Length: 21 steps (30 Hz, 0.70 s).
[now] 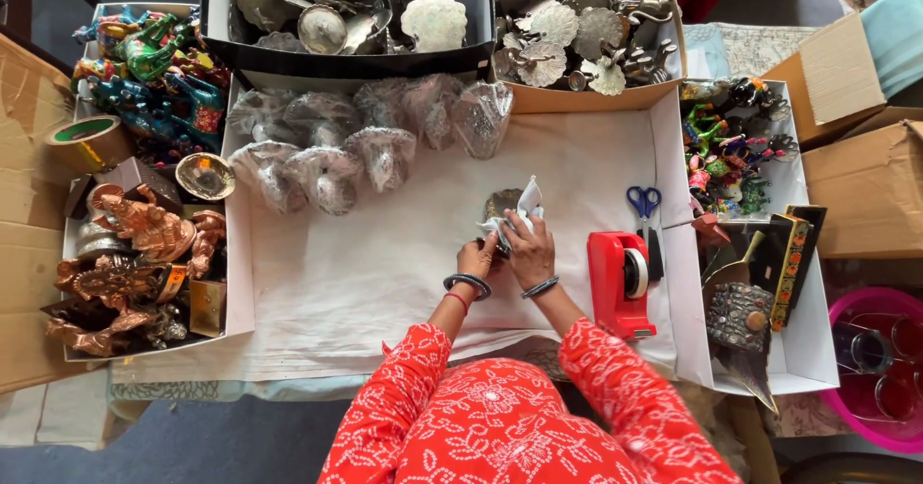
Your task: The person wipes a silver decorative item with a white cloth, then wraps it in bubble wrap. They secure the bubble wrap with tape and place the wrapped item into a box with other wrapped items.
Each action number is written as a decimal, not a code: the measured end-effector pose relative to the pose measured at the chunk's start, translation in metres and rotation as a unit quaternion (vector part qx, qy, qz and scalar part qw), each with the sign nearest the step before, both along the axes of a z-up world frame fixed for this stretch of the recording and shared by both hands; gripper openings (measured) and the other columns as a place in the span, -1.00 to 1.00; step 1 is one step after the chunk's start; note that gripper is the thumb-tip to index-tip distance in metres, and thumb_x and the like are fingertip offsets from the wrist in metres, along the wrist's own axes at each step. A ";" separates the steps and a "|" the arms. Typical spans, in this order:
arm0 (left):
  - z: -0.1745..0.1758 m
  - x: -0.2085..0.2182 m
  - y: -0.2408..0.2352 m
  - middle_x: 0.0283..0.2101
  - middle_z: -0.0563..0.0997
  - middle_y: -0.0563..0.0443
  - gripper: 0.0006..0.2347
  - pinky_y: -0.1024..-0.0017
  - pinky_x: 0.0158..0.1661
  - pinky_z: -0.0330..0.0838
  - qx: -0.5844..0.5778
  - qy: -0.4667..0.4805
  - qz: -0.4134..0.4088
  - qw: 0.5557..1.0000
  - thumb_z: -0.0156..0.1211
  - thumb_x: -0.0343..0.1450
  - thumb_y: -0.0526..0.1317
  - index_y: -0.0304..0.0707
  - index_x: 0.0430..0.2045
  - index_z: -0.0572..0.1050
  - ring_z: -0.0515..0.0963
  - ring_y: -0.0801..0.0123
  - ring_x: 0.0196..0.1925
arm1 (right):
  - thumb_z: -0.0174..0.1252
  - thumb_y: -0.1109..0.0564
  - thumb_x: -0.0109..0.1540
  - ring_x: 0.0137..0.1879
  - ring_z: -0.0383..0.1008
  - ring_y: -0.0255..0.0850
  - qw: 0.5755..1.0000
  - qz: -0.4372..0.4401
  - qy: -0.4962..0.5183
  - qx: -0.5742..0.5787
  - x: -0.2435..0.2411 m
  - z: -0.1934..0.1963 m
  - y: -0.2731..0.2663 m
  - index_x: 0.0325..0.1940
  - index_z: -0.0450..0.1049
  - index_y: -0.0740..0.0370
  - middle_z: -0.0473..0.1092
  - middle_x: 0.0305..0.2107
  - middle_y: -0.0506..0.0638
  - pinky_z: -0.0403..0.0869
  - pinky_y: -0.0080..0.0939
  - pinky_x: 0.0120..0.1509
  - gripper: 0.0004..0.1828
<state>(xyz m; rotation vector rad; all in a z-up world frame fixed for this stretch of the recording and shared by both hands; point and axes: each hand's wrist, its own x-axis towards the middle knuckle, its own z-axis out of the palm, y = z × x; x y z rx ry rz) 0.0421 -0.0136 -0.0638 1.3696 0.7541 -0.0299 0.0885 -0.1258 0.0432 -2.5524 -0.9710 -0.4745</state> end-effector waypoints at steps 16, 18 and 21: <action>0.003 0.002 0.001 -0.52 0.69 -0.08 -0.46 0.39 -0.49 0.60 -0.029 0.008 0.009 1.000 0.10 0.43 0.23 -0.43 -0.43 0.63 0.68 0.31 -0.55 | 0.29 0.17 0.13 -0.11 0.47 -0.03 0.992 0.093 0.028 -0.083 0.040 0.001 -0.011 -0.01 0.61 -0.05 0.45 0.04 -0.14 0.55 -0.11 -0.18 -0.66; 0.006 -0.001 0.002 -0.50 0.70 -0.07 -0.44 0.40 -0.47 0.59 -0.011 0.002 -0.006 1.000 0.08 0.43 0.24 -0.42 -0.43 0.64 0.68 0.34 -0.54 | 0.31 0.16 0.03 -0.03 0.50 -0.01 0.973 0.215 -0.041 -0.078 0.042 0.008 -0.023 -0.01 0.60 0.02 0.45 0.07 -0.11 0.53 -0.17 -0.25 -0.59; 0.010 0.001 0.005 -0.50 0.71 -0.08 -0.43 0.43 -0.44 0.58 -0.007 0.006 -0.008 1.000 0.05 0.44 0.26 -0.42 -0.44 0.65 0.68 0.36 -0.54 | 0.31 0.21 0.08 -0.06 0.48 -0.14 0.973 0.207 -0.074 -0.071 0.040 -0.009 -0.041 0.04 0.61 -0.05 0.45 0.15 -0.14 0.56 -0.16 -0.10 -0.56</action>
